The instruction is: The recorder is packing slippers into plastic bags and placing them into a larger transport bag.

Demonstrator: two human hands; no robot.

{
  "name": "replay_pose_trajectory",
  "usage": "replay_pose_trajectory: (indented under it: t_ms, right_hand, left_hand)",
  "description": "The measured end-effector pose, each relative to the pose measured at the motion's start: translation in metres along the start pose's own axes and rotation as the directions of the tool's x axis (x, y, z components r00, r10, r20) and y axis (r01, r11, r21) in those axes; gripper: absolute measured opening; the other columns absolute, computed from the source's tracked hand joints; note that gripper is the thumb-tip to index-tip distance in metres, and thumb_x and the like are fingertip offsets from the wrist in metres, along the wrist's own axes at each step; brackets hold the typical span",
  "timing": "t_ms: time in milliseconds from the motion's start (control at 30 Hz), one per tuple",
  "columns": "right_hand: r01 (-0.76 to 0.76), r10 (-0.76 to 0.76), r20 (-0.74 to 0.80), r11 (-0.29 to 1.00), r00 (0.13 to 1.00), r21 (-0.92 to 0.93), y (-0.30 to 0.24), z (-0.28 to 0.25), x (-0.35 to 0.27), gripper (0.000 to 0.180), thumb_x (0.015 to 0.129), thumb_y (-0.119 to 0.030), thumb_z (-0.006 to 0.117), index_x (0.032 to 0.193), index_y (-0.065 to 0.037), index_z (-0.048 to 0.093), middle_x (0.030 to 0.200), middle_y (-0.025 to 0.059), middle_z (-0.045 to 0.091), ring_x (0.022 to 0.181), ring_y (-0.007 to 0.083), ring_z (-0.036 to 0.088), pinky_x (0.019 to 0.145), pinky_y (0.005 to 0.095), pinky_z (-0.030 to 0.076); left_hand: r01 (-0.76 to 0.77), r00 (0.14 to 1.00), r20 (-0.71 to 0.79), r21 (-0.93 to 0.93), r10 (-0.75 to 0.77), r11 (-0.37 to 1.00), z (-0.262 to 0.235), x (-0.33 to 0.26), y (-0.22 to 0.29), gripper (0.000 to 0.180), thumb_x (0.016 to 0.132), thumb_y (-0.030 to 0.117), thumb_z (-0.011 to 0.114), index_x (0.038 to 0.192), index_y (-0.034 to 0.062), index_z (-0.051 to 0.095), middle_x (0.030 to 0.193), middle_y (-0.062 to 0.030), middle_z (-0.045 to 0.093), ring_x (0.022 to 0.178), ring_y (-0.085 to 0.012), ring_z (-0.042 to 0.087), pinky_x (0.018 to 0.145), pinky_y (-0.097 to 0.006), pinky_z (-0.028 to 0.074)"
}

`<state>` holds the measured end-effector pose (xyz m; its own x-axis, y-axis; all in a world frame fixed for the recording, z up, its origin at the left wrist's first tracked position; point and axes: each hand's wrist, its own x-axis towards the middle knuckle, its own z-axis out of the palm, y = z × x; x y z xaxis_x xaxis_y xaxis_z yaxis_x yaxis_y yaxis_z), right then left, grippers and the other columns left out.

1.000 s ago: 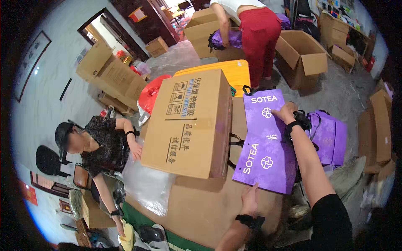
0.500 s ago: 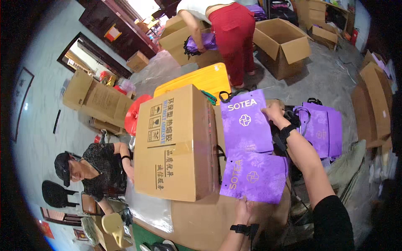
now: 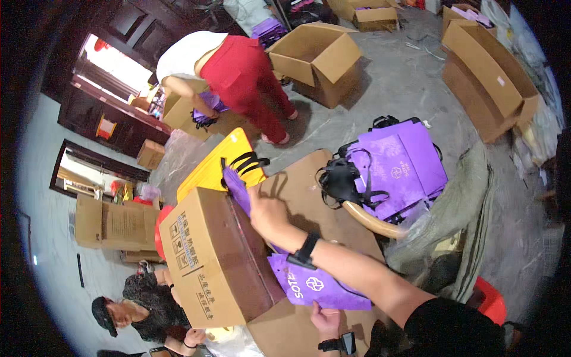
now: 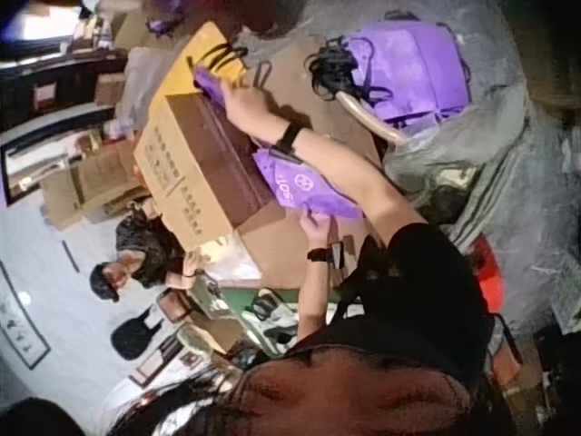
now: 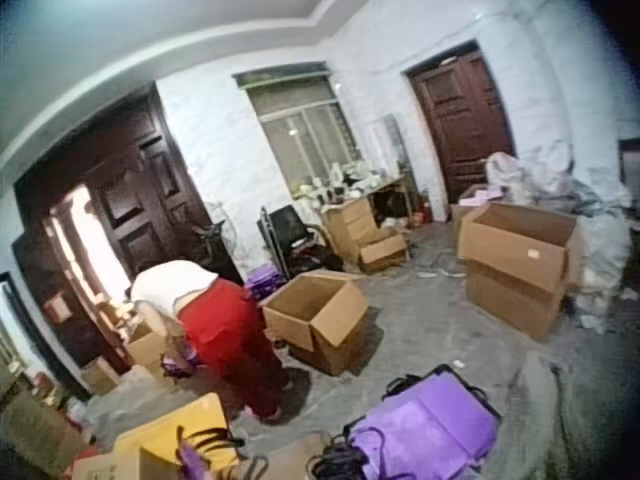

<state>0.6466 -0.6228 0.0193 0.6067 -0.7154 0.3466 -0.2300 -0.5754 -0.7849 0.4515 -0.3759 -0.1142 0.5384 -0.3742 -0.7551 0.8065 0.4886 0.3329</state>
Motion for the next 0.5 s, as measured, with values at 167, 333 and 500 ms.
replay_pose_trajectory:
  t_ms: [167, 333, 500]
  right_hand:
    - [0.104, -0.101, 0.035, 0.989, 0.994, -0.106, -0.040, -0.001, -0.014, 0.042, 0.076, -0.007, 0.051, 0.118, 0.000, 0.048, 0.057, 0.0075, 0.058, 0.048, 0.0208, 0.059, 0.039, 0.0331, 0.046]
    - [0.089, -0.087, 0.047, 0.995, 0.995, -0.040, -0.054, 0.002, -0.019, 0.035, 0.076, -0.009, 0.051, 0.109, 0.001, 0.050, 0.058, 0.0093, 0.058, 0.052, 0.0225, 0.061, 0.041, 0.0341, 0.048]
    - [-0.067, 0.037, 0.231, 0.990, 0.972, 0.124, -0.059, -0.009, -0.014, 0.024, 0.085, -0.020, 0.049, 0.098, 0.000, 0.050, 0.065, 0.0142, 0.059, 0.058, 0.0288, 0.062, 0.046, 0.0381, 0.048]
  left_hand:
    - [-0.057, 0.998, 0.030, -0.075, 0.060, 0.996, -0.006, -0.013, 0.004, 0.035, 0.093, 0.024, 0.035, 0.118, 0.0026, 0.048, 0.123, -0.0098, 0.051, 0.113, -0.0259, 0.047, 0.101, -0.043, 0.031]
    - [-0.085, 0.995, 0.061, 0.001, 0.085, 0.996, -0.033, -0.015, 0.009, 0.037, 0.093, 0.024, 0.037, 0.122, 0.0022, 0.045, 0.126, -0.0106, 0.048, 0.116, -0.0255, 0.044, 0.102, -0.042, 0.031]
    - [-0.208, 0.978, 0.008, 0.106, 0.208, 0.972, -0.033, -0.042, 0.018, 0.039, 0.093, 0.027, 0.042, 0.124, 0.0033, 0.044, 0.129, -0.0103, 0.046, 0.118, -0.0249, 0.043, 0.103, -0.042, 0.030]
